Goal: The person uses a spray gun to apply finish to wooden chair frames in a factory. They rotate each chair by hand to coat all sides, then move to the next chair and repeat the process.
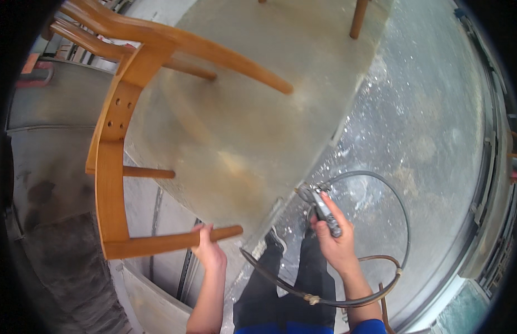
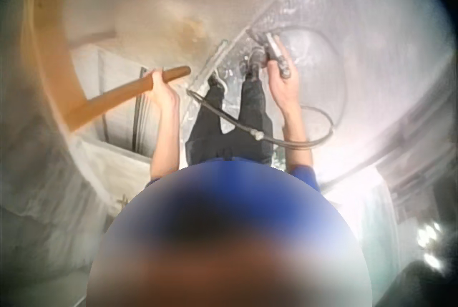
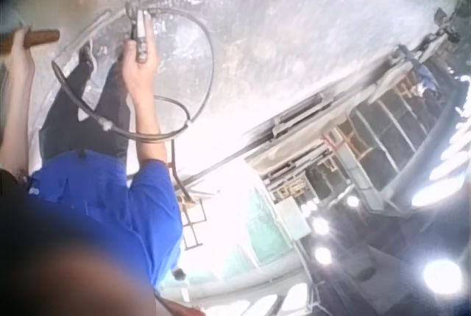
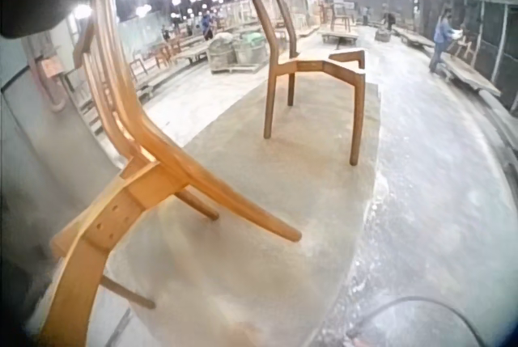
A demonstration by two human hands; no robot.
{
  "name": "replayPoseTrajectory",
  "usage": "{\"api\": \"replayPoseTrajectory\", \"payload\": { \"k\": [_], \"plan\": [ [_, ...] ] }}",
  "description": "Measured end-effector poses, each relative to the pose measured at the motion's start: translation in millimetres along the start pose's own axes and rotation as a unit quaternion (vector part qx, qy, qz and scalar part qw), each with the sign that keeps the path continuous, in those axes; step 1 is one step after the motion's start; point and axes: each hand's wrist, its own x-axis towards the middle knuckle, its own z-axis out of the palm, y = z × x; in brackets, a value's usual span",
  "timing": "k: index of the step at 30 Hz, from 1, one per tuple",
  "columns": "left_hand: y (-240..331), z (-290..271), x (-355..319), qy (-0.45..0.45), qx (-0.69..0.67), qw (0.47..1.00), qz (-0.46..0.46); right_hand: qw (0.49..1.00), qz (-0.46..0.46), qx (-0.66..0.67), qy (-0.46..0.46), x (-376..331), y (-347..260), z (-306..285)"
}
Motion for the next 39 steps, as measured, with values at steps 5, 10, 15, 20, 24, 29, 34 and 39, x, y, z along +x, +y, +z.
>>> {"api": "replayPoseTrajectory", "payload": {
  "k": [5,10,15,20,24,29,34,39],
  "plan": [
    [-51.8,82.8,28.1,-0.068,0.02,0.997,0.042,0.989,0.145,0.025,0.021,-79.5,2.8,-73.4],
    [-91.2,81.8,80.5,-0.172,0.185,0.965,0.067,0.97,0.207,0.099,0.075,-126.4,-13.6,-92.6],
    [-131.3,-93.4,83.0,-0.214,0.394,0.867,-0.22,0.958,0.086,0.272,0.028,-178.9,-68.1,-103.3],
    [-153.8,-236.7,51.8,-0.167,0.525,0.767,-0.329,0.977,0.03,0.203,-0.052,-195.3,-92.1,-106.7],
    [-149.8,-249.9,43.4,-0.218,0.531,0.763,-0.296,0.985,0.129,0.111,0.037,-175.5,-77.4,-112.8],
    [-145.6,-164.9,26.5,-0.302,0.501,0.789,-0.188,0.967,0.211,0.124,0.07,-146.4,-82.2,-153.3],
    [-137.7,-42.9,-100.8,-0.503,0.372,0.777,-0.074,0.956,0.169,0.235,-0.051,-61.9,-119.6,-199.5],
    [-116.1,41.8,-219.4,-0.58,0.424,0.642,-0.268,0.93,0.136,0.269,-0.211,44.9,-166.9,-240.9]
  ]
}}
